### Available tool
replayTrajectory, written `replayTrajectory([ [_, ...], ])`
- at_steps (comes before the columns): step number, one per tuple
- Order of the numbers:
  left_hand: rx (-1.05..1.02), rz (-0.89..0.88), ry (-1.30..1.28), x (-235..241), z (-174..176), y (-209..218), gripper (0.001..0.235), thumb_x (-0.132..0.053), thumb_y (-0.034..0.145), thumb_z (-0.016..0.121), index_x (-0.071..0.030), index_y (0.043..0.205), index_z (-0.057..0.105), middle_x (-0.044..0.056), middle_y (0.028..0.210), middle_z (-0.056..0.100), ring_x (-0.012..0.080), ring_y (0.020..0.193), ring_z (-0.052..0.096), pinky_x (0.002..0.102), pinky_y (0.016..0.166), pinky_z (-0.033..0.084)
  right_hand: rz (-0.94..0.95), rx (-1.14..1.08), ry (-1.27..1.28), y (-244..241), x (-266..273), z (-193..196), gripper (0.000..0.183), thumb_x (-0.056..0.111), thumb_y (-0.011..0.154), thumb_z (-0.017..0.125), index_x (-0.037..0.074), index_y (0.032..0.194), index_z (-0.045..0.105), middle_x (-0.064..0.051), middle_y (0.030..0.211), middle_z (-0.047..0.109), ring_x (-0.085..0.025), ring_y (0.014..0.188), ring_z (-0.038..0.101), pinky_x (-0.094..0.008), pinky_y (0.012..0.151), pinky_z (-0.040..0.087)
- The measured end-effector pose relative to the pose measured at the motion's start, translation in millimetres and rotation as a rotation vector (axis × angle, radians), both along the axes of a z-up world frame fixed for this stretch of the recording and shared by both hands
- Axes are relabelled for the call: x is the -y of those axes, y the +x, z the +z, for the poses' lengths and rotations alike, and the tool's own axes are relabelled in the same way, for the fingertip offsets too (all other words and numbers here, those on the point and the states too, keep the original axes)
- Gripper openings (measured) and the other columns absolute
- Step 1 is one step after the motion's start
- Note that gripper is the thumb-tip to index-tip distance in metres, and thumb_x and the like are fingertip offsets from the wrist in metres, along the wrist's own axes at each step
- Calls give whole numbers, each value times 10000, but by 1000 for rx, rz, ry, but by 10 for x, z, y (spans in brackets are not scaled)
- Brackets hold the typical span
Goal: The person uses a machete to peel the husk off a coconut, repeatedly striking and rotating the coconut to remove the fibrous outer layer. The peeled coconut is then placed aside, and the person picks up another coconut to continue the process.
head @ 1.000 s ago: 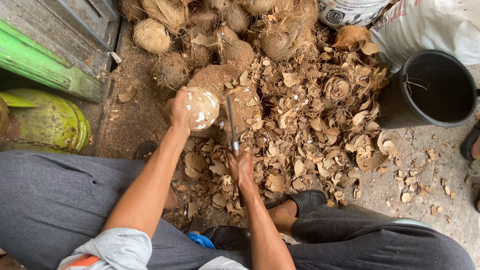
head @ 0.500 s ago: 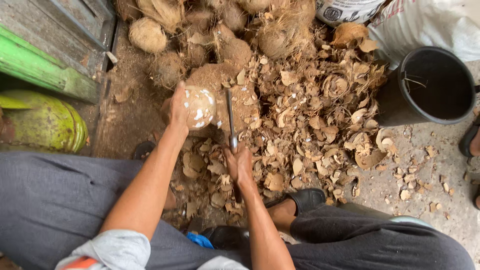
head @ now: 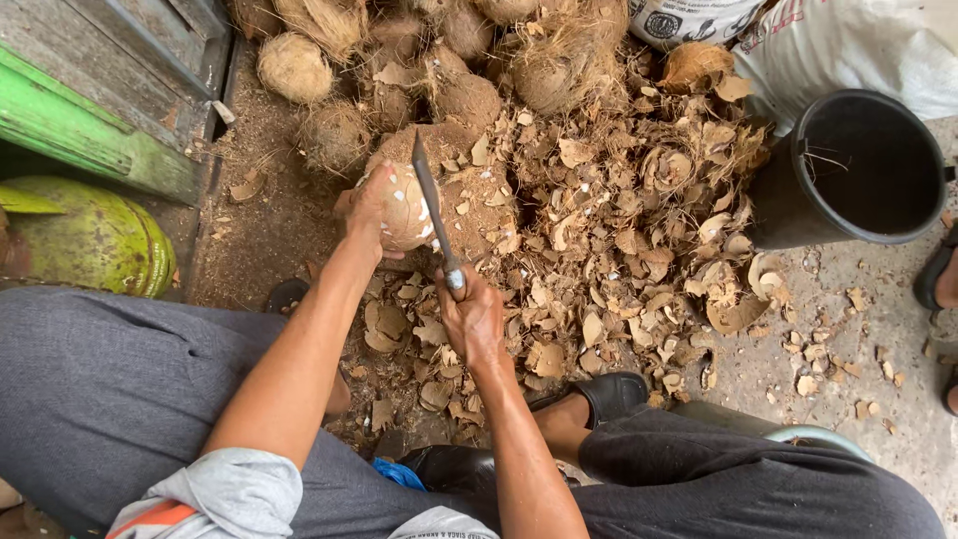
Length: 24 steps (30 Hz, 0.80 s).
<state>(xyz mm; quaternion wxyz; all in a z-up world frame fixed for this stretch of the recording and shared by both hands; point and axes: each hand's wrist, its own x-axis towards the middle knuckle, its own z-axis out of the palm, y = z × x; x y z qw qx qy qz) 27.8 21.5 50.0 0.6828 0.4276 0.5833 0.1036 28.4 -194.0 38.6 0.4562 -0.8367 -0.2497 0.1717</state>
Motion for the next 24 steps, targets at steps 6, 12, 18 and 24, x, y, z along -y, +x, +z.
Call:
replayTrajectory([
  [6, -50, 14, -95, -23, -43, 96, 1104, -745, 666, 702, -191, 1552, 344, 295, 1556, 355, 537, 1373, 444, 756, 1008, 434, -131, -305, -135, 60, 50, -77, 287, 329, 1031, 500, 119, 953, 680, -25, 589, 562, -113, 395, 427, -326, 332, 371],
  [12, -37, -119, -70, 10, -64, 158, 993, -804, 732, 512, -270, 1561, 401, 248, 1592, 353, 510, 1329, 464, 723, 968, 450, -61, -221, 87, 6, -29, 126, 296, 303, 1041, 509, 83, 934, 675, -17, 621, 552, -107, 442, 457, -330, 361, 425],
  [18, -27, 35, 121, 167, -81, 184, 965, -690, 710, 711, -88, 1422, 462, 269, 1434, 529, 468, 1204, 629, 649, 849, 588, -122, -282, -32, 2, -14, 79, 350, 311, 1047, 520, 98, 787, 619, -12, 589, 548, -116, 437, 463, -341, 386, 433],
  [24, -27, 25, 304, 168, -123, 189, 860, -619, 744, 852, -113, 1318, 460, 238, 1285, 562, 425, 1166, 628, 648, 909, 530, -94, -176, -32, 111, 42, -45, 397, 366, 1048, 540, 111, 744, 562, 2, 580, 516, -115, 451, 450, -358, 399, 449],
])
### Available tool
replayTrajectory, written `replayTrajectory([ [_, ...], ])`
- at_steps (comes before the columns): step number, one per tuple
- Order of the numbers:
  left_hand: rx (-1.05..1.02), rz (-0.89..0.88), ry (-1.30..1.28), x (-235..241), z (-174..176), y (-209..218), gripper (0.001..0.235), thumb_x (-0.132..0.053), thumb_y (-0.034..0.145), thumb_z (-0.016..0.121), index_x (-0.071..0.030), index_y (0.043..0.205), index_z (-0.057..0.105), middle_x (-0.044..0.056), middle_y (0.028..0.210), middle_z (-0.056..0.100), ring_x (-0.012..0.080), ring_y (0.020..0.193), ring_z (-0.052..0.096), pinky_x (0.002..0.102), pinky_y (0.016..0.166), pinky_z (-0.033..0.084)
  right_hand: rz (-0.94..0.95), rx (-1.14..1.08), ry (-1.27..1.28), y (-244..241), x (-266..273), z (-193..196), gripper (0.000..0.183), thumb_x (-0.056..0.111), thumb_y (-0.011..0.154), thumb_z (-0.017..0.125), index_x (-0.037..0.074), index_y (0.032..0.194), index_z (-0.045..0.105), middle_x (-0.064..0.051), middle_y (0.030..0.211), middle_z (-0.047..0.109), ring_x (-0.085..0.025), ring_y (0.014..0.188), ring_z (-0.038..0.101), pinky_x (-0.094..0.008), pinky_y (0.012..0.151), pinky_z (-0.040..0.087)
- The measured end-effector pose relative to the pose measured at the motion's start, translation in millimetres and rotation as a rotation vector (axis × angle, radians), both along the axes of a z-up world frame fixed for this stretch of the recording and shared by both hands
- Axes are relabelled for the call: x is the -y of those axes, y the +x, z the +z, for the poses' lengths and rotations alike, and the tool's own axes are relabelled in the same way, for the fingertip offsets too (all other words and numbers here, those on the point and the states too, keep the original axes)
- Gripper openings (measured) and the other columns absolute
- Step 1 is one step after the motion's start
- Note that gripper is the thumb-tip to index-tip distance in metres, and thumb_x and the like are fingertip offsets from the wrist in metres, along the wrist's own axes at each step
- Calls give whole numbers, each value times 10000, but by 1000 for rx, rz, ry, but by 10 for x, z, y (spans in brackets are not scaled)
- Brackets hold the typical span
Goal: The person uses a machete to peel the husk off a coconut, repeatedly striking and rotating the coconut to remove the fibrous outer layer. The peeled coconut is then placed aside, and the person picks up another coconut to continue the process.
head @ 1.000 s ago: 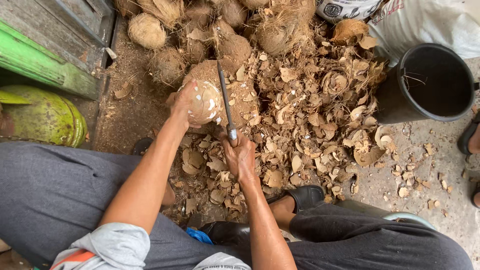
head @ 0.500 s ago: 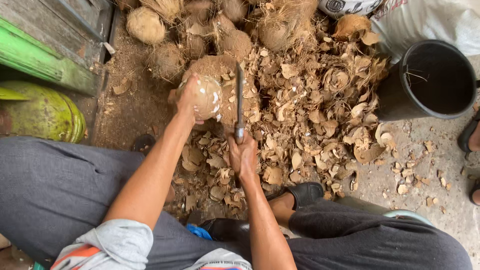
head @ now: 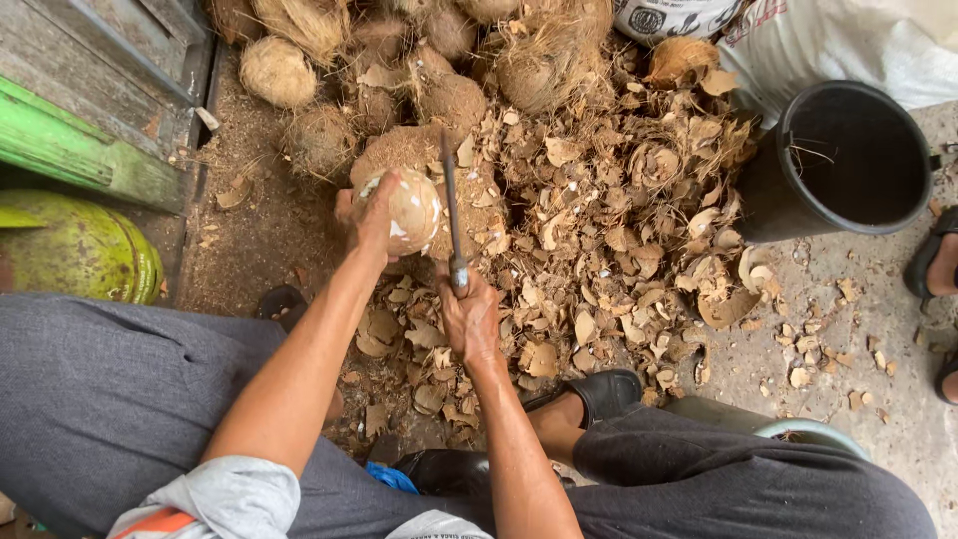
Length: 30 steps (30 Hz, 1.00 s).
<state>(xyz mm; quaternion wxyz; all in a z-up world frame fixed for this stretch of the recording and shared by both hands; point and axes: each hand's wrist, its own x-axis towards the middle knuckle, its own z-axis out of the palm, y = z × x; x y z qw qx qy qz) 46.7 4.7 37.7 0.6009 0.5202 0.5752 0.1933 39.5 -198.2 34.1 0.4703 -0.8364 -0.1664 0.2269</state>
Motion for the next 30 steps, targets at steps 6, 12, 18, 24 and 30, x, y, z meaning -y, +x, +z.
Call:
replayTrajectory([
  [6, -11, -64, -199, 18, 55, -81, 876, -648, 731, 788, -142, 1368, 464, 229, 1355, 512, 419, 1152, 622, 608, 839, 594, -72, -177, 55, 49, 81, 68, 345, 389, 989, 614, 111, 786, 618, -2, 553, 495, -111, 426, 469, -322, 422, 466],
  [12, -32, -69, -59, -57, 51, -98, 983, -664, 633, 805, -125, 1397, 504, 235, 1374, 576, 427, 1196, 660, 593, 812, 646, -38, -193, 80, -5, 19, 60, 286, 328, 1001, 583, 99, 836, 629, 7, 599, 538, -108, 430, 438, -305, 385, 392],
  [18, -70, -248, -221, -96, 51, -162, 1074, -707, 738, 762, -100, 1530, 364, 268, 1459, 468, 486, 1226, 574, 633, 828, 593, -62, -390, -37, 25, 87, -219, 268, 309, 987, 609, 103, 817, 595, -6, 580, 506, -118, 418, 424, -302, 367, 369],
  [24, 85, -261, -22, 55, -137, -275, 990, -519, 513, 922, -108, 1339, 563, 173, 1290, 650, 313, 1115, 704, 470, 883, 609, 40, -467, -69, 154, 86, -423, 301, 269, 1021, 612, 88, 789, 547, 2, 574, 487, -118, 415, 424, -292, 368, 372],
  [30, 215, -170, 272, 358, -319, -327, 948, -420, 465, 1012, -69, 1244, 600, 121, 1212, 627, 253, 1055, 690, 443, 925, 568, -105, -691, 227, 106, 111, -546, 243, 202, 972, 652, 117, 760, 567, 14, 533, 530, -121, 391, 448, -294, 370, 394],
])
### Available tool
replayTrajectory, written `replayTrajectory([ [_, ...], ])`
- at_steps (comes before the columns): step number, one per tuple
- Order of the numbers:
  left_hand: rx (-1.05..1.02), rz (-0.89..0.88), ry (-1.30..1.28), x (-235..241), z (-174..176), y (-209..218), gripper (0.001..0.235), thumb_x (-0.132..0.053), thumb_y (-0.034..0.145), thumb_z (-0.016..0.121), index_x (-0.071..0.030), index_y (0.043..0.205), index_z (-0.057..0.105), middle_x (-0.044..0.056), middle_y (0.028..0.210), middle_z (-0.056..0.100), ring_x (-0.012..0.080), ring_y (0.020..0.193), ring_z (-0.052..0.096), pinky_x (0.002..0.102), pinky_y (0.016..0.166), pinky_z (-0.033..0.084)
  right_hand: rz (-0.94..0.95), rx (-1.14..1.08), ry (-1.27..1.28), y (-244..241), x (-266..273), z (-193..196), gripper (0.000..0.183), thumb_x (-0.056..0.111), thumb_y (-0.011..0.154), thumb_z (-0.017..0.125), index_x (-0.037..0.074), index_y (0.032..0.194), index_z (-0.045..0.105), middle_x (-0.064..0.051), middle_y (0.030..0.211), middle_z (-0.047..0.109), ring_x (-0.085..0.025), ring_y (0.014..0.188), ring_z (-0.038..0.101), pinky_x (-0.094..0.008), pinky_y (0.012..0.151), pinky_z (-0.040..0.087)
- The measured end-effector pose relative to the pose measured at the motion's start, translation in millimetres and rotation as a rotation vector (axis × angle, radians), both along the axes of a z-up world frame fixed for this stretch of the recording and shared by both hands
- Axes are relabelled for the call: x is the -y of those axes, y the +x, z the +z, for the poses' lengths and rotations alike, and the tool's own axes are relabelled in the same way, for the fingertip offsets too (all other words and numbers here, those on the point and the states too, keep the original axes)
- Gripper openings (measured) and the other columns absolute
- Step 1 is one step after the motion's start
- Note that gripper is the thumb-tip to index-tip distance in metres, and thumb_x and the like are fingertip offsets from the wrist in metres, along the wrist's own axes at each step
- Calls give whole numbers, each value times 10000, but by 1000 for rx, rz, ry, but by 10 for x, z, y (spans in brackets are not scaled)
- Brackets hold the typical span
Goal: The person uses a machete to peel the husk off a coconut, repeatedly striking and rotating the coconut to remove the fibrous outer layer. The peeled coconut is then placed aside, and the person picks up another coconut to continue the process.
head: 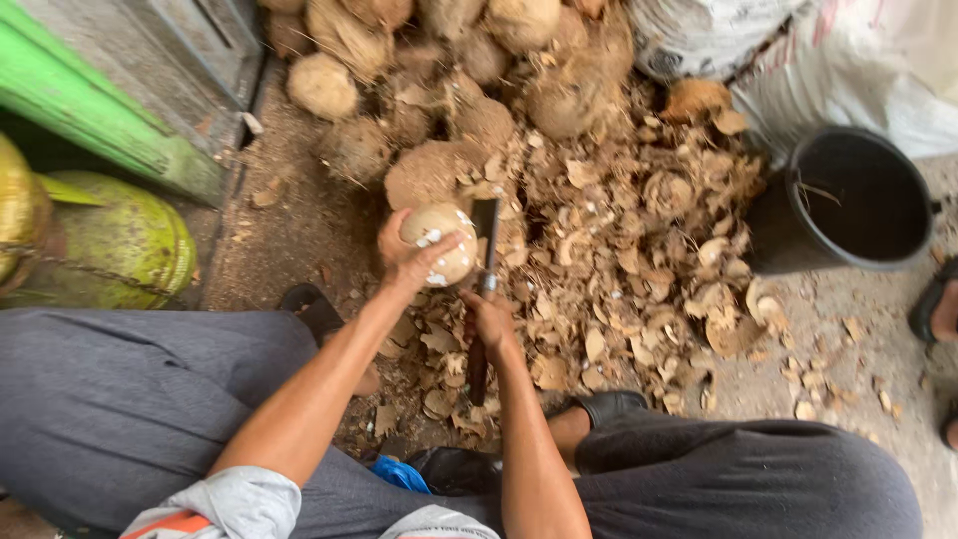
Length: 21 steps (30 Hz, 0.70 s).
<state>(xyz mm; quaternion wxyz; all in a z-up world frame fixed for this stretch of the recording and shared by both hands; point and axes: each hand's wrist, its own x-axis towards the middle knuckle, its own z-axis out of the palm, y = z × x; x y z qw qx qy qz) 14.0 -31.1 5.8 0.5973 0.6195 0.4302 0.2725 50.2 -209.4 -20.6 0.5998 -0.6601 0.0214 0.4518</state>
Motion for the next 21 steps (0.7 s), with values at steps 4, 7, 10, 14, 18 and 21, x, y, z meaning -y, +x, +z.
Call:
replayTrajectory([
  [4, 123, 38, -88, -93, 688, -149, 846, -430, 550, 962, -51, 1232, 635, 134, 1169, 710, 257, 1043, 712, 464, 943, 608, -72, -185, 71, 37, -22, -59, 366, 175, 968, 690, 132, 660, 497, 51, 490, 428, -102, 361, 385, -285, 343, 337],
  [7, 282, 25, -113, -342, 1463, -486, 838, -425, 562, 936, -60, 1245, 616, 120, 1148, 703, 230, 1008, 728, 408, 885, 612, -56, -160, 75, 145, -9, -112, 357, 145, 963, 683, 145, 656, 500, 56, 491, 414, -103, 361, 384, -281, 341, 309],
  [10, 604, -25, 35, -616, 2163, -1175, 744, -391, 669, 905, -36, 1261, 628, 130, 1122, 707, 240, 1036, 720, 423, 905, 661, 3, -70, 125, 230, 3, -126, 298, 112, 982, 622, 128, 696, 541, 41, 531, 492, -91, 396, 428, -258, 355, 340],
  [14, 894, 52, 85, -920, 2654, -2693, 404, -276, 907, 758, -49, 1214, 626, 106, 1229, 648, 259, 1203, 648, 452, 1122, 537, -8, 44, -4, 248, 35, -105, 252, 95, 986, 625, 118, 749, 541, 27, 517, 458, -106, 388, 414, -285, 343, 365],
  [18, 832, 349, 338, -1192, 2515, -4056, 580, -325, 973, 758, -12, 1414, 547, 107, 1326, 606, 256, 1269, 615, 426, 1132, 508, -5, 43, 77, 277, 93, -129, 235, 90, 987, 626, 113, 798, 487, 34, 546, 456, -102, 405, 433, -283, 354, 396],
  [21, 545, 749, 339, -1392, 2058, -4854, 619, -335, 942, 818, -18, 1405, 554, 133, 1320, 635, 292, 1209, 689, 491, 1044, 622, 1, 38, -1, 316, 175, -167, 249, 148, 1003, 633, 129, 812, 475, 31, 560, 443, -103, 418, 421, -284, 369, 397],
])
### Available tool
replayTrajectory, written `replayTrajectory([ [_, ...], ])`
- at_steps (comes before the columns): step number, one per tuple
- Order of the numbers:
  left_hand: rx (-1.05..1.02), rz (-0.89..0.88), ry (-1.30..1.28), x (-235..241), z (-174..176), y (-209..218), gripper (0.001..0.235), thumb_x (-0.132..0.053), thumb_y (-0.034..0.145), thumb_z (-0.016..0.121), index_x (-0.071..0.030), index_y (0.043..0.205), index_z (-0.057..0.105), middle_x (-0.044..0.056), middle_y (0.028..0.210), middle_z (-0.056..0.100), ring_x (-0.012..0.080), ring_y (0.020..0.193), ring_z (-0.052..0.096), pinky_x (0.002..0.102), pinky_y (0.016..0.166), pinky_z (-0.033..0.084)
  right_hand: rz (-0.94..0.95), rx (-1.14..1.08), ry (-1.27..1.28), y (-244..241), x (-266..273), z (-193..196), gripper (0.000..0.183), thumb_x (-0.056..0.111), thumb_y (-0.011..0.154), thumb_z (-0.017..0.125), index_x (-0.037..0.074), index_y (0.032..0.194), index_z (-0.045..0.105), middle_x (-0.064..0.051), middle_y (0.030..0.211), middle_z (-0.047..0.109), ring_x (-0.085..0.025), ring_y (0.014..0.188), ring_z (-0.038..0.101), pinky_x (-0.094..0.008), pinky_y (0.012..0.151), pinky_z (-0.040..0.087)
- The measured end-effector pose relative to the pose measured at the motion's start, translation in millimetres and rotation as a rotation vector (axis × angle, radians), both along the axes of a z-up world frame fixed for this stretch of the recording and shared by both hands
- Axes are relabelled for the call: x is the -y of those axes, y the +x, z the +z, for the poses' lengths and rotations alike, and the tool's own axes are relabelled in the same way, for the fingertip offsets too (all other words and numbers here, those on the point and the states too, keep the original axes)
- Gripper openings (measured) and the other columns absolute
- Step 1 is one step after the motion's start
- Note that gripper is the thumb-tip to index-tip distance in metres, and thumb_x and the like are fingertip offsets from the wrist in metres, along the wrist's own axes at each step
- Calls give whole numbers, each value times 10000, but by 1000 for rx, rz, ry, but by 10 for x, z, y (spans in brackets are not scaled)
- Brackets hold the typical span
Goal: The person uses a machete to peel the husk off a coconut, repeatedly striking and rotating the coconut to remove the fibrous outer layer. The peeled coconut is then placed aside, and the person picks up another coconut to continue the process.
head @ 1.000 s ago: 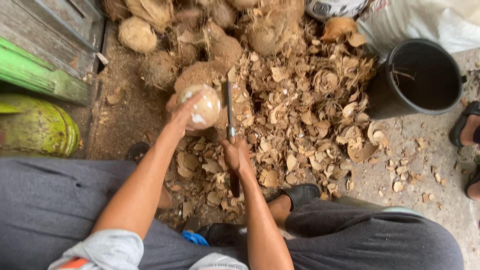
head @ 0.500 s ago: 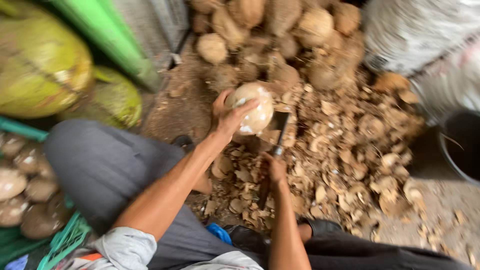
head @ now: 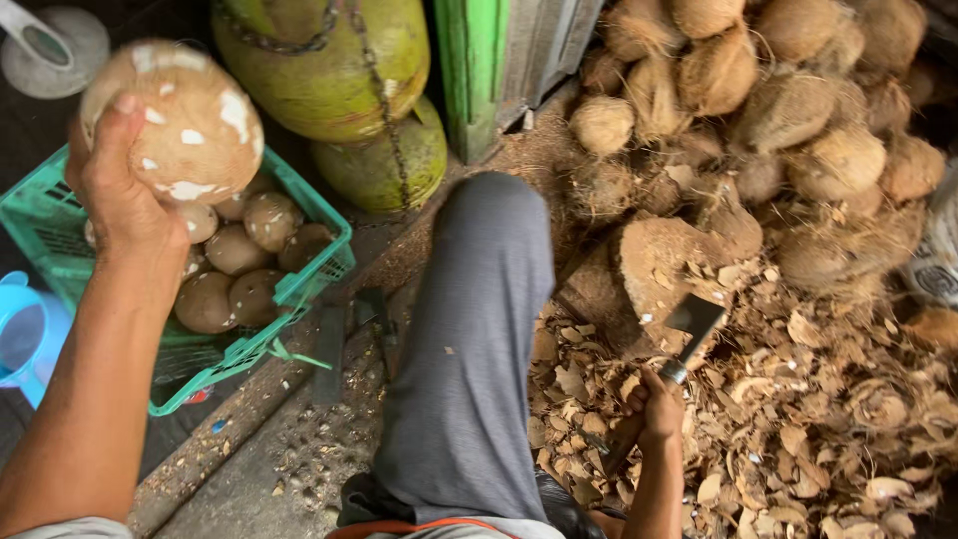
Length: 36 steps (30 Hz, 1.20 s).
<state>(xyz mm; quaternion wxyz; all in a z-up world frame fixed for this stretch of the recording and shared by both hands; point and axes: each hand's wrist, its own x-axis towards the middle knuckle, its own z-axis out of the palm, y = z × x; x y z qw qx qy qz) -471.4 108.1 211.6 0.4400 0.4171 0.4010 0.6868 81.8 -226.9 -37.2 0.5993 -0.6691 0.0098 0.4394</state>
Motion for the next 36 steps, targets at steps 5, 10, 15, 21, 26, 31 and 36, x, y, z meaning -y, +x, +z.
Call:
replayTrajectory([
  [5, 257, 239, -792, -88, -1147, -869, 704, -466, 764, 857, -108, 1329, 636, 91, 1288, 723, 311, 1115, 766, 561, 898, 605, 29, 39, -43, 89, 26, -5, 250, 143, 1022, 629, 135, 826, 475, 37, 597, 433, -98, 467, 414, -283, 418, 410],
  [10, 247, 452, -1087, 103, -2032, -1187, 753, -546, 698, 860, -152, 1303, 645, 76, 1268, 733, 357, 1049, 758, 668, 856, 561, 78, 65, -116, 107, 55, 67, 228, 176, 1035, 613, 137, 847, 489, 45, 601, 415, -98, 470, 397, -284, 429, 397],
  [15, 219, 536, -1097, -381, -1932, -1414, 781, -623, 672, 839, -191, 1291, 640, 70, 1263, 741, 394, 1013, 757, 757, 847, 525, 43, 26, -137, 170, 108, 61, 243, 191, 1024, 616, 153, 833, 471, 51, 598, 417, -101, 472, 404, -284, 445, 405],
  [21, -138, 167, -868, -715, -1674, -1568, 627, -648, 821, 593, -243, 1297, 640, 24, 1258, 704, 304, 1092, 680, 659, 948, 464, 85, 73, -161, 172, 125, -77, 274, 223, 1036, 602, 150, 809, 467, 50, 584, 374, -104, 472, 369, -295, 444, 382],
  [26, -464, 97, -684, -710, -1719, -1000, 513, -526, 928, 587, -165, 1291, 620, 40, 1229, 667, 260, 1100, 648, 559, 968, 475, 3, 32, -142, 28, 120, -58, 277, 230, 988, 665, 142, 797, 484, 42, 566, 370, -109, 432, 375, -304, 407, 383],
  [31, -663, 10, -366, -596, -1496, -286, 404, -404, 1035, 581, -87, 1285, 600, 56, 1200, 631, 216, 1109, 615, 459, 989, 487, -61, 31, -124, -195, -43, 167, 228, 147, 936, 681, 131, 809, 493, 18, 565, 460, -114, 406, 440, -292, 366, 393],
  [36, -610, -166, 68, -490, -744, 585, 306, -282, 1142, 575, -9, 1280, 580, 72, 1171, 594, 173, 1117, 583, 359, 1009, 498, -88, -38, -62, -423, -138, 357, 185, 145, 956, 670, 116, 833, 535, 31, 579, 497, -104, 417, 452, -281, 374, 425],
])
